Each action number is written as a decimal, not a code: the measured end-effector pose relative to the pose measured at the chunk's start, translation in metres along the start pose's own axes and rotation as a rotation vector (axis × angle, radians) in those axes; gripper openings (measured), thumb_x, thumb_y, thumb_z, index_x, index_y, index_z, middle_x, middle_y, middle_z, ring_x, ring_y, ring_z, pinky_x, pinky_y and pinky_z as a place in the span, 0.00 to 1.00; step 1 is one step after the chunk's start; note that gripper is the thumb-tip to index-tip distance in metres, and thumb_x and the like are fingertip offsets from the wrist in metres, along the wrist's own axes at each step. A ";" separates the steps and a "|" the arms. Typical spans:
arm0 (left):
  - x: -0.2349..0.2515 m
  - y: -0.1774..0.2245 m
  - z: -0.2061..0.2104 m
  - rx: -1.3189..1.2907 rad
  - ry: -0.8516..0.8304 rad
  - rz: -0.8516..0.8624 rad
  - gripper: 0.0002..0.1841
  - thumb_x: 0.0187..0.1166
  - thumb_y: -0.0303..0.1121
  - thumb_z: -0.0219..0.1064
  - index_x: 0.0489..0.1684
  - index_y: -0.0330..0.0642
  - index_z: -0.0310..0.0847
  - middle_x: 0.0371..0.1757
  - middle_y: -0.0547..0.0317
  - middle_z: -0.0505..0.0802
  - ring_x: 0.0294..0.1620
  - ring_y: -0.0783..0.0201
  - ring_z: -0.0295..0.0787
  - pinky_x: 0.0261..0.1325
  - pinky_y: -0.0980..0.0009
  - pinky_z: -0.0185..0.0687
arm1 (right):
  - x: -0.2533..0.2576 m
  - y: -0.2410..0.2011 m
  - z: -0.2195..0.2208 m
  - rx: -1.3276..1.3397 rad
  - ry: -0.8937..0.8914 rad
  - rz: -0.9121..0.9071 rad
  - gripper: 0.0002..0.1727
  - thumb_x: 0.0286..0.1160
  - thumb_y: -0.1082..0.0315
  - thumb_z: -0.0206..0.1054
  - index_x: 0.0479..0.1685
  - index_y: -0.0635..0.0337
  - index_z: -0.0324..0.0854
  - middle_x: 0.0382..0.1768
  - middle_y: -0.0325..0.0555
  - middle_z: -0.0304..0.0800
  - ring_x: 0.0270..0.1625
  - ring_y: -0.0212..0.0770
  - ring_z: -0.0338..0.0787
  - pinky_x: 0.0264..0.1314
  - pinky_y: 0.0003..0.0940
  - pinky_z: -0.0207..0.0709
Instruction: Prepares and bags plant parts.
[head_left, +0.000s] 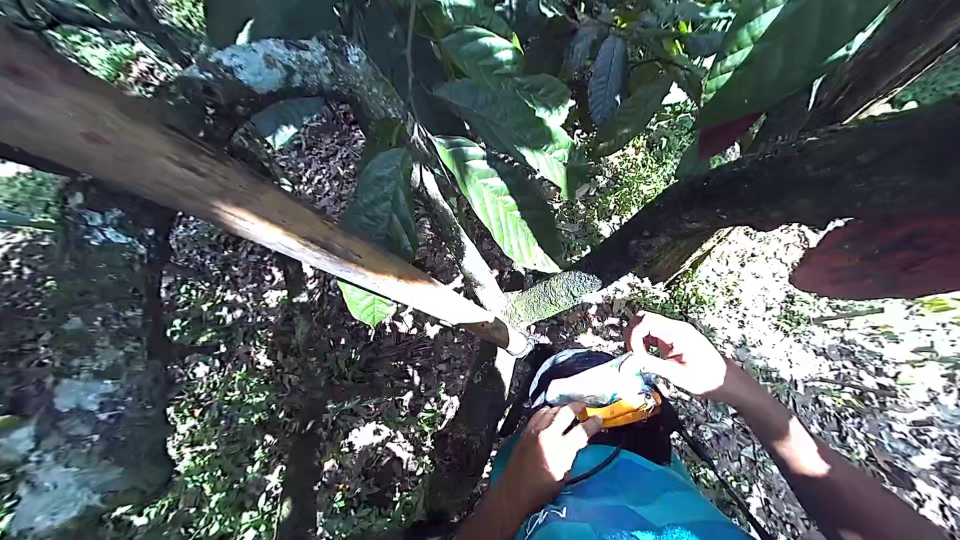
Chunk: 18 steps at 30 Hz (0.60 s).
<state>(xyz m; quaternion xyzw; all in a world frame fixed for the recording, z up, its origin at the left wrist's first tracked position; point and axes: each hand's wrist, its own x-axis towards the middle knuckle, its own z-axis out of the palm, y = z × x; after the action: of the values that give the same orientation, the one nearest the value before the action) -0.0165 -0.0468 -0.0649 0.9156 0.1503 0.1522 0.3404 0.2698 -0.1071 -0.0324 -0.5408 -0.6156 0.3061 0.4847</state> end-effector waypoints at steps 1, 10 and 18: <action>-0.001 0.006 -0.006 0.036 0.131 -0.005 0.13 0.80 0.28 0.66 0.56 0.48 0.93 0.61 0.52 0.94 0.62 0.55 0.92 0.69 0.56 0.86 | -0.004 -0.002 0.002 -0.013 0.028 -0.025 0.13 0.71 0.57 0.75 0.37 0.57 0.82 0.45 0.40 0.85 0.50 0.29 0.85 0.55 0.28 0.82; 0.040 0.003 -0.011 -0.050 0.383 -0.147 0.10 0.77 0.26 0.67 0.48 0.40 0.94 0.49 0.55 0.97 0.54 0.63 0.95 0.63 0.67 0.89 | -0.039 -0.027 0.028 -0.740 -0.053 0.133 0.07 0.67 0.72 0.69 0.37 0.53 0.93 0.42 0.50 0.87 0.52 0.57 0.86 0.56 0.59 0.81; 0.038 0.018 -0.014 -0.141 0.351 -0.261 0.12 0.78 0.22 0.65 0.51 0.34 0.93 0.51 0.50 0.98 0.55 0.61 0.96 0.65 0.64 0.88 | -0.047 -0.018 0.061 -0.457 0.089 -0.182 0.10 0.83 0.63 0.64 0.46 0.52 0.91 0.51 0.43 0.92 0.59 0.38 0.89 0.66 0.31 0.82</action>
<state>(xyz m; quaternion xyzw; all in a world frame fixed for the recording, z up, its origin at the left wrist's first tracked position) 0.0152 -0.0372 -0.0360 0.8219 0.3133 0.2739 0.3891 0.2043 -0.1474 -0.0499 -0.5917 -0.6929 0.0900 0.4021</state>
